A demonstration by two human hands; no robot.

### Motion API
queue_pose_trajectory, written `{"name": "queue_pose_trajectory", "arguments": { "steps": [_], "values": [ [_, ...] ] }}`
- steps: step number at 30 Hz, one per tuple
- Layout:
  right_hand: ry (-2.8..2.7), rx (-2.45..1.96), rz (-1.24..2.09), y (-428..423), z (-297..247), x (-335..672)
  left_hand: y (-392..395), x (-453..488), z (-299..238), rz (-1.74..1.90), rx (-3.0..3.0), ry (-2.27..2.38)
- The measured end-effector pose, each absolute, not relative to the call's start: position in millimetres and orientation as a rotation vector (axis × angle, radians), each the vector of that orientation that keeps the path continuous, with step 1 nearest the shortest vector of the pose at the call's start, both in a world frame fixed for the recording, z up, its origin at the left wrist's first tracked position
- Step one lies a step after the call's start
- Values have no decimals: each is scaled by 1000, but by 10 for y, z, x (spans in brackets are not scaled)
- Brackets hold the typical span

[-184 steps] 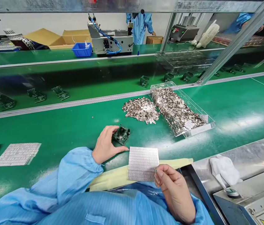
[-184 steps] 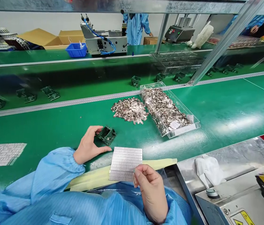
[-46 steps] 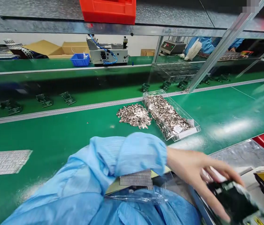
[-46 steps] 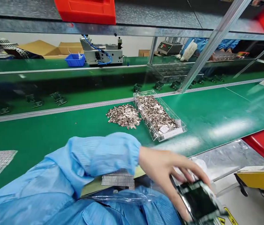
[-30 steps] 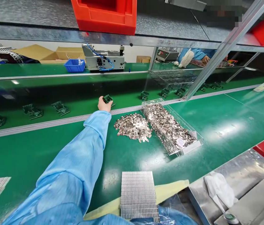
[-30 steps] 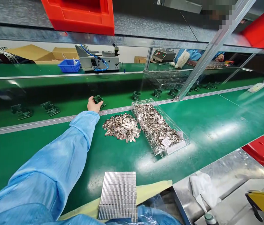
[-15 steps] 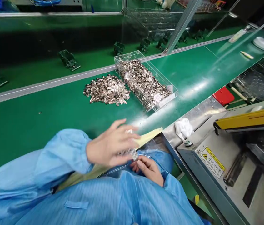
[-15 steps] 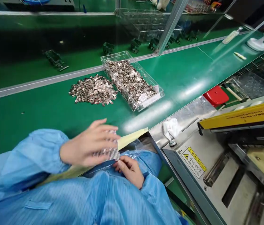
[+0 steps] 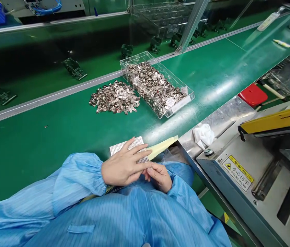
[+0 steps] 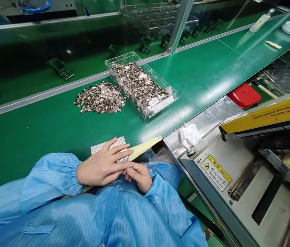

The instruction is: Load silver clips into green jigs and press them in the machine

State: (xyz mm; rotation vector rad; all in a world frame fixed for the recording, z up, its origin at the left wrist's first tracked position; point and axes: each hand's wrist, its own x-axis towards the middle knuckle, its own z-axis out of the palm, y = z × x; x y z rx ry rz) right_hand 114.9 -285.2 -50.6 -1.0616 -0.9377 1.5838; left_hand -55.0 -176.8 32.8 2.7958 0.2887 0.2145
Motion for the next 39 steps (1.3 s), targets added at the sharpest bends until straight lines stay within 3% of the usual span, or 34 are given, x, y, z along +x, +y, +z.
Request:
{"name": "queue_pose_trajectory", "arguments": {
  "steps": [10,31,36,39],
  "values": [
    [-1163,-1127,1625,-2864,-279,1341,-1710,-448,320,282,2753,490],
    [-789,-1202,1697,-2889,-211,983,-1890,-360,267,301,2548,548],
    [-1003,-1243,1791,-2913,-120,1137,-1876,-357,257,573,2418,569],
    [-1178,-1414,1624,-2877,89,1337,-1829,-424,312,813,2244,619]
  ]
}}
